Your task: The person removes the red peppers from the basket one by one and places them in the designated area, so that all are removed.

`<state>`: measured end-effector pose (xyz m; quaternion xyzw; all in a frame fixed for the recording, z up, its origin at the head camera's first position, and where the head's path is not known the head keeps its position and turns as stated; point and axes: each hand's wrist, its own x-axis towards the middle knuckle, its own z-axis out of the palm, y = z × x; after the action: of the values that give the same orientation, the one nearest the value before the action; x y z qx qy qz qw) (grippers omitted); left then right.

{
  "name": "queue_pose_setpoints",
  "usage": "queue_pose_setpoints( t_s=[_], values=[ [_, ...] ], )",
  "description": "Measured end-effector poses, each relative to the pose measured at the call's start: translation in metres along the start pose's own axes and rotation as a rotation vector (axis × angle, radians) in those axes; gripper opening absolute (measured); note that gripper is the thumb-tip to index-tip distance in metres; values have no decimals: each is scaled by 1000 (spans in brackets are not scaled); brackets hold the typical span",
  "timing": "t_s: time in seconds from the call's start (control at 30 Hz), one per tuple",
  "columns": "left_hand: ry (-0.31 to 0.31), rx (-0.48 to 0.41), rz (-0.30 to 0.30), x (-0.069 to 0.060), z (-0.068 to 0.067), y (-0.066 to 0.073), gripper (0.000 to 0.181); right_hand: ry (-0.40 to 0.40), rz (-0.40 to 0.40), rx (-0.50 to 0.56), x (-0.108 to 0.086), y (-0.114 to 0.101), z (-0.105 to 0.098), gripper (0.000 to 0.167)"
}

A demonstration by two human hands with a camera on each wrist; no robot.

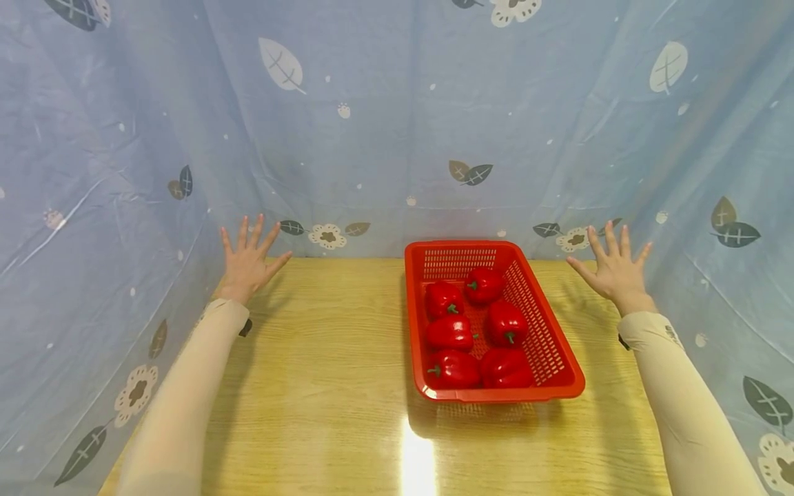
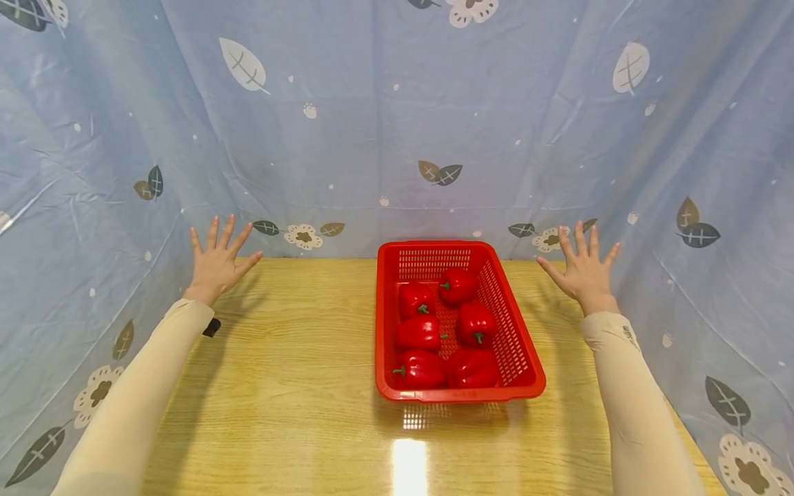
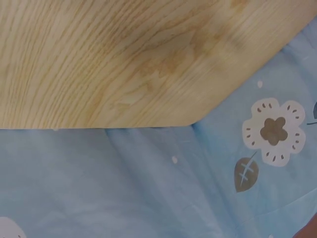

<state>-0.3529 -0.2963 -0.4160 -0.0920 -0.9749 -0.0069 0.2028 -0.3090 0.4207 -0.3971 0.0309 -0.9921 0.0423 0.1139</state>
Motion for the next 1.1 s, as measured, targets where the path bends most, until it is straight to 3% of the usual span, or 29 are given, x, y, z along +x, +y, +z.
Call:
queue_pose_setpoints(
  t_s=[0.63,1.1],
  values=[
    [-33,1,-3,-3,2,0,75,-15,-15,10,0,0,2,80],
    [-66,22,4,-2,6,10,74,-30,-48,23,4,-9,6,79]
  ],
)
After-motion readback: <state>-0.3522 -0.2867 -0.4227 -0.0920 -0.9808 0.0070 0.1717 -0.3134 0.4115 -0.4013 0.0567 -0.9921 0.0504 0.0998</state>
